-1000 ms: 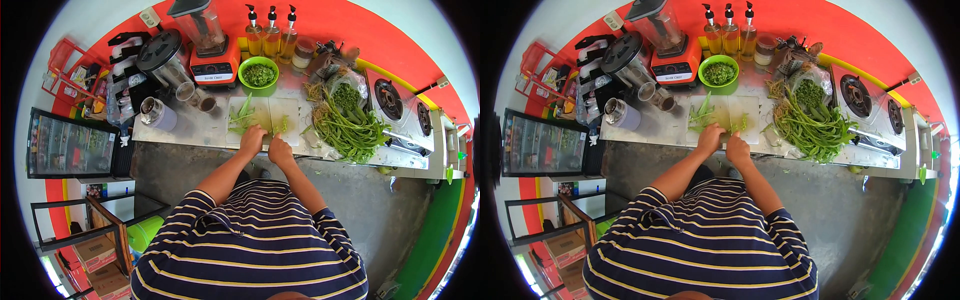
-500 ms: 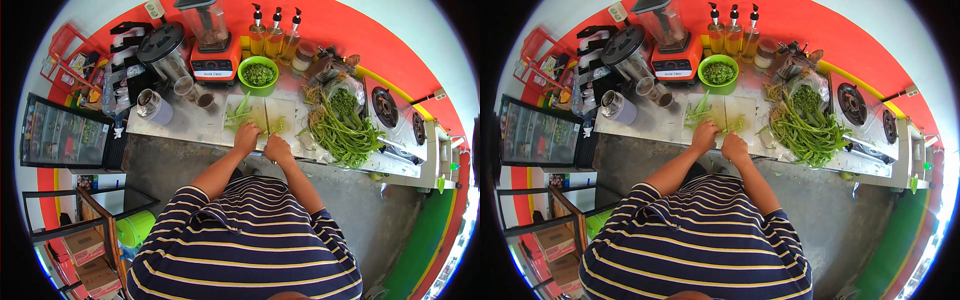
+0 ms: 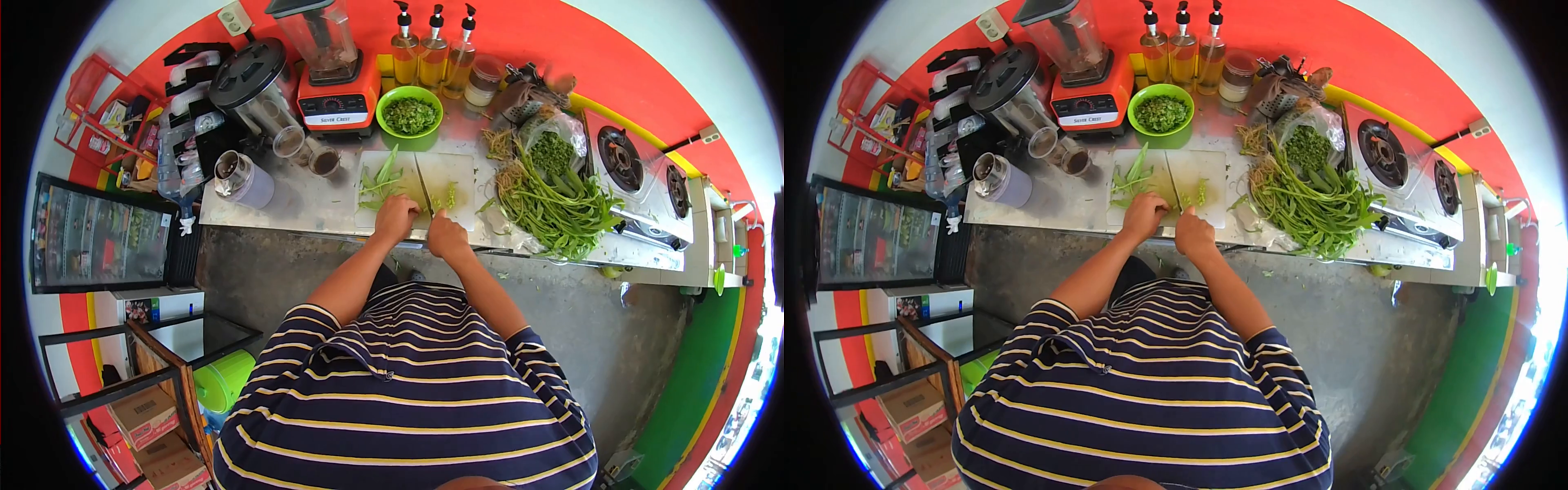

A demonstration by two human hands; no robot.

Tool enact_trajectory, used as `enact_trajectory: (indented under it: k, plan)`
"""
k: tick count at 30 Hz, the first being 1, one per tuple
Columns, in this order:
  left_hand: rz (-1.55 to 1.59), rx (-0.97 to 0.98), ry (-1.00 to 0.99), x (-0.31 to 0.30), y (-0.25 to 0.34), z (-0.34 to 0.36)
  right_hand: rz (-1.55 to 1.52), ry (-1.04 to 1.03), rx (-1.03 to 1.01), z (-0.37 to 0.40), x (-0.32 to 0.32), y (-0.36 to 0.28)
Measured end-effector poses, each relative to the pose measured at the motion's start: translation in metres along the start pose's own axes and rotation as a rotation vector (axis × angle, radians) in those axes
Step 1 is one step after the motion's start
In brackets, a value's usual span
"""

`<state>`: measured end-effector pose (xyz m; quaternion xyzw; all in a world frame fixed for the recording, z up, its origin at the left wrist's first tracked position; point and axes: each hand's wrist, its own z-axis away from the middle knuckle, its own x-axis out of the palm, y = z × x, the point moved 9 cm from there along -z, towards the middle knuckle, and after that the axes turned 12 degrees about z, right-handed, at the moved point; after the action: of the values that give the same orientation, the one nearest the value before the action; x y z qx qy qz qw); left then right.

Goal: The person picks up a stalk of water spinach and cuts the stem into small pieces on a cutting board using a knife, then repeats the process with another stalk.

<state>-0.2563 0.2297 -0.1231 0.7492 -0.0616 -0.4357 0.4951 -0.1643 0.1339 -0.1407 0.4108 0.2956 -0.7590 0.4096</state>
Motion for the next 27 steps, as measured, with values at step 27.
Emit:
enact_trajectory:
  k: [27]
  plan:
    - [0.155, -0.136, -0.036, 0.002, -0.014, -0.010, 0.006, -0.014, 0.011, 0.004, 0.003, -0.021]
